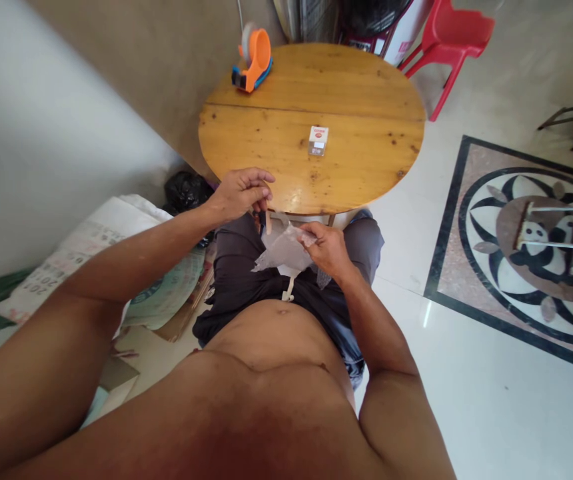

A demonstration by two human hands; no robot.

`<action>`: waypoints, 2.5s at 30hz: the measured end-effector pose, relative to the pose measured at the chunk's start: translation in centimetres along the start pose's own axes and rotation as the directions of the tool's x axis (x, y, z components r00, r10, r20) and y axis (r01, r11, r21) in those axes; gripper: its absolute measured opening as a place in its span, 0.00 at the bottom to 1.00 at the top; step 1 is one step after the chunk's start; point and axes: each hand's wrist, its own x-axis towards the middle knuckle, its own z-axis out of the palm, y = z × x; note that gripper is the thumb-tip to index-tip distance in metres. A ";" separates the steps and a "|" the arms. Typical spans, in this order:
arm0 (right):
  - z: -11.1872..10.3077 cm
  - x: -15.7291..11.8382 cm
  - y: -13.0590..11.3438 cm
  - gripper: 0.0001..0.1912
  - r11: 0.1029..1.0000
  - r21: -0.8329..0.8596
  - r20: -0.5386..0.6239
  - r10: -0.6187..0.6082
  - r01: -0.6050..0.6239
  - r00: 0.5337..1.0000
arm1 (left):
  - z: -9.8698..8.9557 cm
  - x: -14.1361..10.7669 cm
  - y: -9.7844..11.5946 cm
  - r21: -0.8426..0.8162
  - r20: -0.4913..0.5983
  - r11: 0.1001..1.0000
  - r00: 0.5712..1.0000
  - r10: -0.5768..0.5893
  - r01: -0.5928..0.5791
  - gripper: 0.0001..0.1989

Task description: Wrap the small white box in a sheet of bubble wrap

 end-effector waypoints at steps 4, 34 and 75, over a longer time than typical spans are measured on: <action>0.5 0.4 -0.4 0.09 0.999 0.014 -0.019 0.033 -0.032 0.999 | -0.1 0.2 -0.2 -0.138 -0.042 0.986 0.994 -0.102 0.096 0.12; 3.0 0.1 -1.0 0.10 0.956 -0.275 0.055 -0.087 0.099 0.995 | 2.6 -9.2 -7.6 -0.274 0.198 0.835 0.877 -0.437 0.477 0.33; 2.8 -1.0 -0.5 0.11 0.936 -0.322 0.152 -0.098 0.143 0.984 | 5.1 -9.5 -7.1 -0.119 -0.062 0.989 0.993 -0.099 0.092 0.17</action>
